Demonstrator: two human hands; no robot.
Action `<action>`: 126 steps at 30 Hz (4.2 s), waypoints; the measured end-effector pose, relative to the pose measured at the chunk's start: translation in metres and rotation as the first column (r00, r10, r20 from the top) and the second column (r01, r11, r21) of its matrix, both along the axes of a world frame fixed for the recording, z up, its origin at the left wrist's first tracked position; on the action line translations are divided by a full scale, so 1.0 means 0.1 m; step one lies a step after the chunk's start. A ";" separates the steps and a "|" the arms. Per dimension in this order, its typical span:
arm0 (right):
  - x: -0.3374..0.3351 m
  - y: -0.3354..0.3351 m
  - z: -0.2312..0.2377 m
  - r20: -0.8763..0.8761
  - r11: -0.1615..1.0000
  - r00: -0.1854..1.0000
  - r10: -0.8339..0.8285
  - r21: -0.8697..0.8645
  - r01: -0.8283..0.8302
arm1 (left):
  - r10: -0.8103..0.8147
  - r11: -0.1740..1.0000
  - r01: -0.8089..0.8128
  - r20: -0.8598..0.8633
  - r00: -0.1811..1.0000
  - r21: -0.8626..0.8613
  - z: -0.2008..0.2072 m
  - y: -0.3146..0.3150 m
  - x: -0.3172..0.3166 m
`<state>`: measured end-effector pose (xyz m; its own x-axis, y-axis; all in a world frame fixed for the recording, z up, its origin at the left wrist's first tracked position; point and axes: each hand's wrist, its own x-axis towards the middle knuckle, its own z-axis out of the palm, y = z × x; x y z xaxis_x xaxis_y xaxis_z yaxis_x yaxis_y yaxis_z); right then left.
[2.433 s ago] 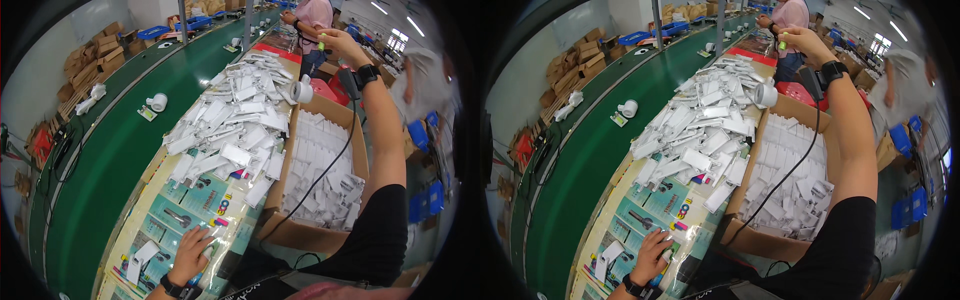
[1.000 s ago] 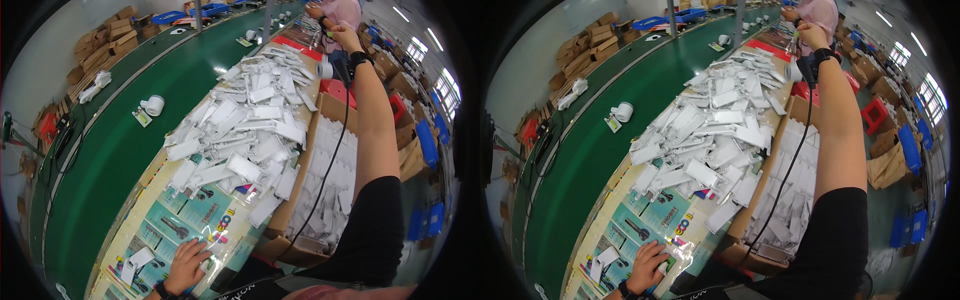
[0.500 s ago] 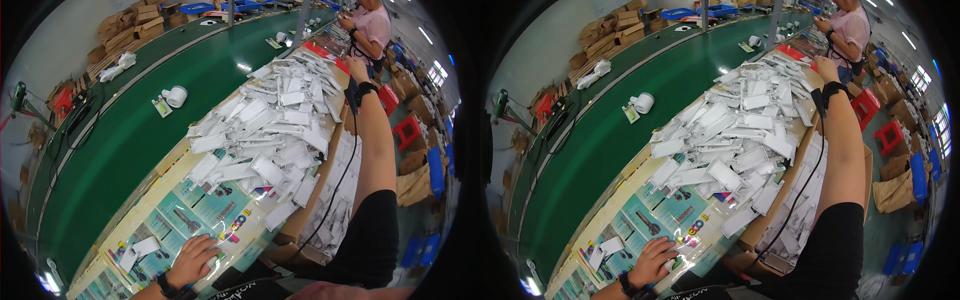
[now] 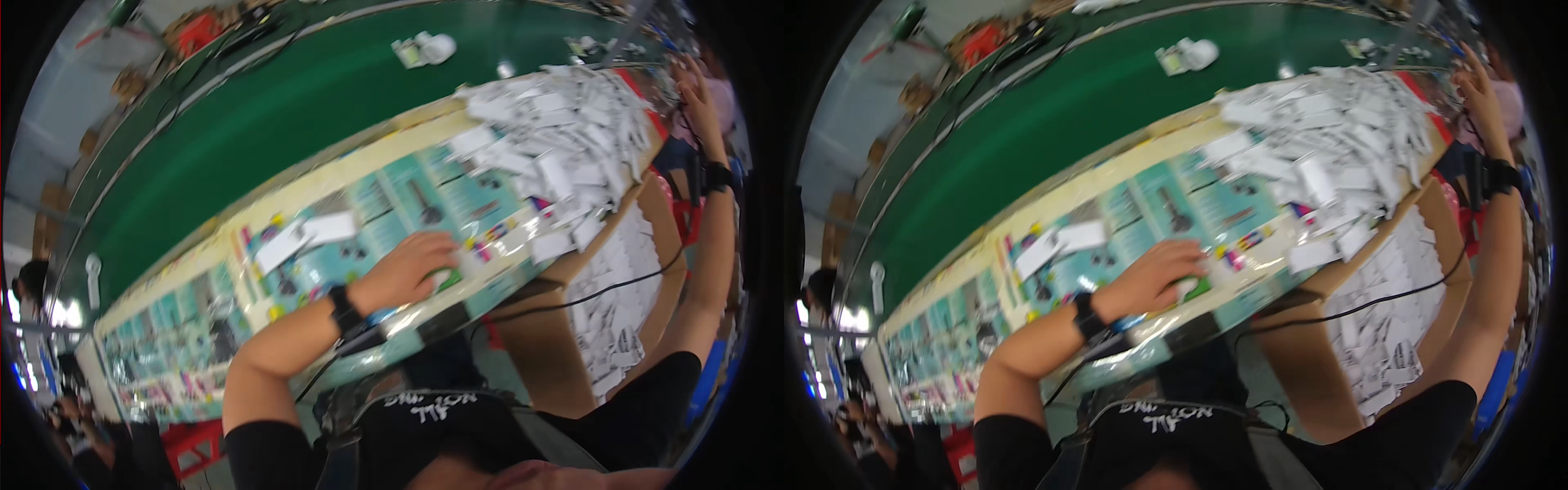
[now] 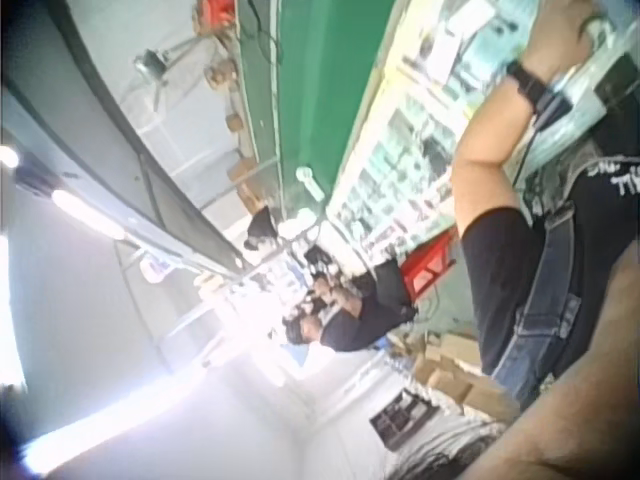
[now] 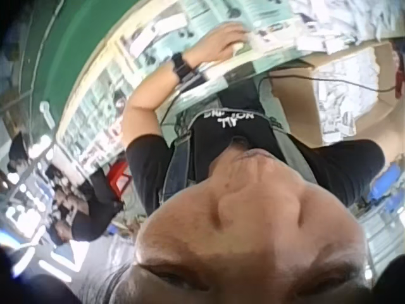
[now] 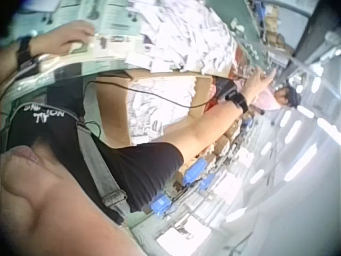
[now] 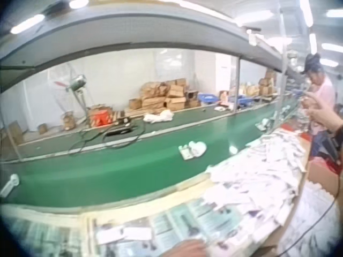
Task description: Assembling small white handheld electronic fans on a factory assembly line.
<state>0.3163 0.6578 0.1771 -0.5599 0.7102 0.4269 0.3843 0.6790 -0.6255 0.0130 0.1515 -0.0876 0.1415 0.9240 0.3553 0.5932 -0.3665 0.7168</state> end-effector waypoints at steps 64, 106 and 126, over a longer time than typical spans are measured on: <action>-3.12 -4.74 -2.78 -0.312 0.425 0.712 0.630 -0.629 -0.651 | 0.206 0.025 -0.754 0.741 -0.639 -0.656 -1.67 -4.77 1.47; -2.94 -4.91 -2.77 -0.296 0.538 0.760 0.578 -0.562 -0.628 | 0.159 0.229 -0.897 0.924 -0.349 -0.378 -2.27 -4.35 -0.01; -2.25 -4.92 0.08 -0.883 0.845 0.274 0.381 0.213 -0.490 | 0.815 -0.147 -0.913 0.570 0.107 0.381 0.57 -3.50 0.22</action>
